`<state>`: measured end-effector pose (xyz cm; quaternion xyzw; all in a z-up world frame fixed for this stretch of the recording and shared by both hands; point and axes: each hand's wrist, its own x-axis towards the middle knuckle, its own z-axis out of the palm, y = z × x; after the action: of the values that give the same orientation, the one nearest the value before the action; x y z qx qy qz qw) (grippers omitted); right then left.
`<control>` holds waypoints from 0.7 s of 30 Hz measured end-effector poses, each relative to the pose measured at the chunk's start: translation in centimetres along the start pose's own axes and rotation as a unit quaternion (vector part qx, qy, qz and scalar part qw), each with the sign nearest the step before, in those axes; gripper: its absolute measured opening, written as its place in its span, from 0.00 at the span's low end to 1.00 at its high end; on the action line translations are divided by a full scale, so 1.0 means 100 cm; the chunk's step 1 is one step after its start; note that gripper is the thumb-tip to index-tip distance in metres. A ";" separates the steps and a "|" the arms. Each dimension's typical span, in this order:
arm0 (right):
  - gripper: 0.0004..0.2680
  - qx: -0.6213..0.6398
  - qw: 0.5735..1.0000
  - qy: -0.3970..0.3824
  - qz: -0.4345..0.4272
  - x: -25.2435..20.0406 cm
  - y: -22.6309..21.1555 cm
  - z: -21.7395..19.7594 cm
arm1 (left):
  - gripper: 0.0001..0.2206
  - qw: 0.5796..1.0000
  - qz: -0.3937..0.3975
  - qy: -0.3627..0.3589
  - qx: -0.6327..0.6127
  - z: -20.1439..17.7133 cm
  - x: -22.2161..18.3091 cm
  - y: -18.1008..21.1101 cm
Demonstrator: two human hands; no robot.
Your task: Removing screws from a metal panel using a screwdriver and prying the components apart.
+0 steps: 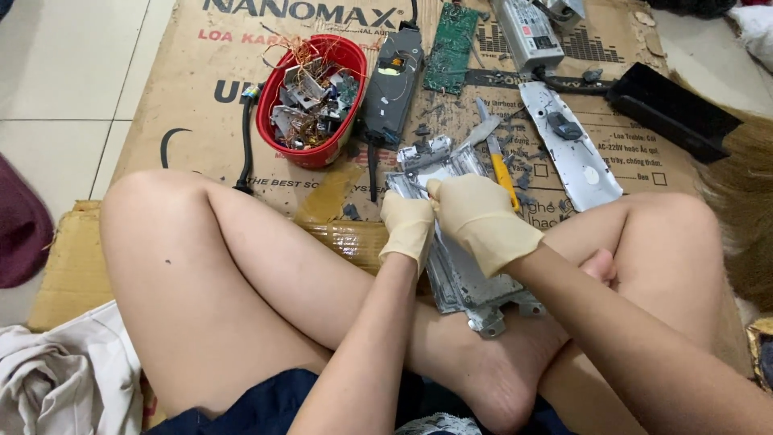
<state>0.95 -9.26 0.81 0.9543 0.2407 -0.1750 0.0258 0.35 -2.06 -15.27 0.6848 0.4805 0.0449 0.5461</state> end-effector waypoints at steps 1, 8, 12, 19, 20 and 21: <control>0.14 -0.003 1.000 0.007 -0.004 0.000 -0.003 0.000 | 0.17 1.000 -0.002 -0.001 0.013 -0.007 -0.008 0.007; 0.15 -0.018 0.999 0.041 0.000 -0.019 -0.002 0.010 | 0.19 1.000 -0.003 -0.009 0.026 0.007 0.016 -0.011; 0.15 -0.025 0.999 0.040 -0.015 -0.001 0.005 0.027 | 0.19 1.000 -0.004 -0.009 0.025 0.006 0.015 -0.012; 0.12 -0.033 0.995 0.086 -0.042 0.023 0.013 0.051 | 0.20 0.999 -0.015 -0.018 0.034 -0.004 0.005 0.001; 0.12 -0.033 0.995 0.085 -0.042 0.019 0.013 0.045 | 0.20 0.999 -0.015 -0.018 0.034 -0.005 0.001 0.005; 0.12 -0.029 0.996 0.081 -0.035 0.014 0.011 0.040 | 0.20 0.999 -0.013 -0.018 0.033 -0.008 -0.002 0.008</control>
<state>1.39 -10.14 -3.48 0.9552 0.2801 -0.0909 0.0283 0.26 -1.65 -14.23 0.6970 0.4803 0.0095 0.5324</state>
